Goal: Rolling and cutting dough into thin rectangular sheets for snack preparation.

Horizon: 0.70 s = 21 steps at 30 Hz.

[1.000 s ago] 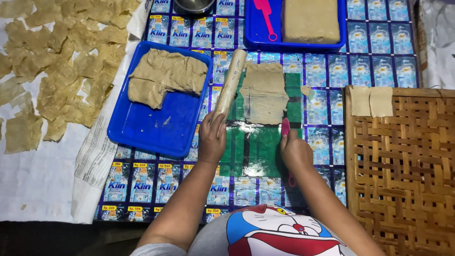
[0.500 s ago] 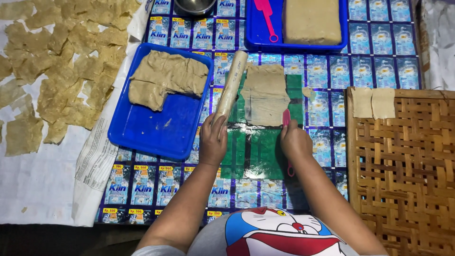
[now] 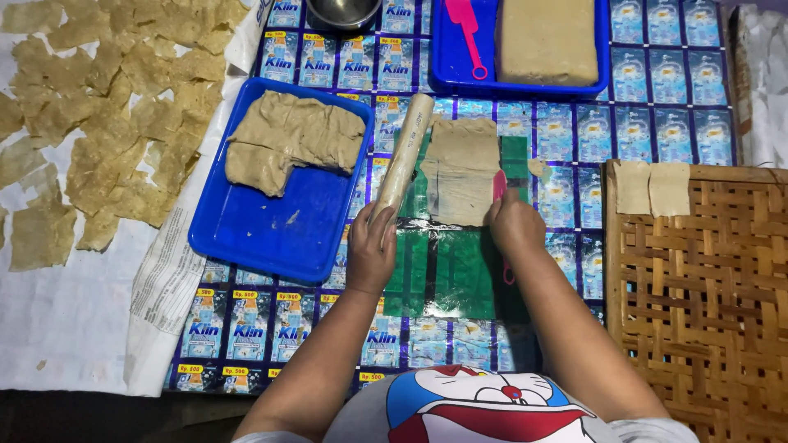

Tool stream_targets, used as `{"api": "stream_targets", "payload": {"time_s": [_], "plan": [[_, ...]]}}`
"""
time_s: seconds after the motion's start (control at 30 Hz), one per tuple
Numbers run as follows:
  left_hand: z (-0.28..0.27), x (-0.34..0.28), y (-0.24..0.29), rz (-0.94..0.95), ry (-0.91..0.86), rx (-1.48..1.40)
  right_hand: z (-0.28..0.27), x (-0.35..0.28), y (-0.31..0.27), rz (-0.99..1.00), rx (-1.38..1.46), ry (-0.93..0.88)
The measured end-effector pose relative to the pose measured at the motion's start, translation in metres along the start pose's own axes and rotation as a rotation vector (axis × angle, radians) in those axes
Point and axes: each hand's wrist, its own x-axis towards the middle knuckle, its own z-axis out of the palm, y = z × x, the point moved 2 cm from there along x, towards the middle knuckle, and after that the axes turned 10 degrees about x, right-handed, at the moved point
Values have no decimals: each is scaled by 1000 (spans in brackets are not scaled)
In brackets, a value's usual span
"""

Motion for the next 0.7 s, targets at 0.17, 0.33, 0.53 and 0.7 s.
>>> {"api": "stream_targets", "payload": {"time_s": [0.17, 0.33, 0.53, 0.7], "plan": [[1, -1, -4, -3, -10, 2, -68, -20, 16, -45, -74, -5], [0, 0, -1, 0, -11, -2, -98, -18, 46, -172, -183, 54], [1, 0, -1, 7, -6, -9, -81, 11, 63, -398, -462, 211], [1, -1, -2, 7, -1, -2, -90, 17, 54, -502, -465, 331]]}}
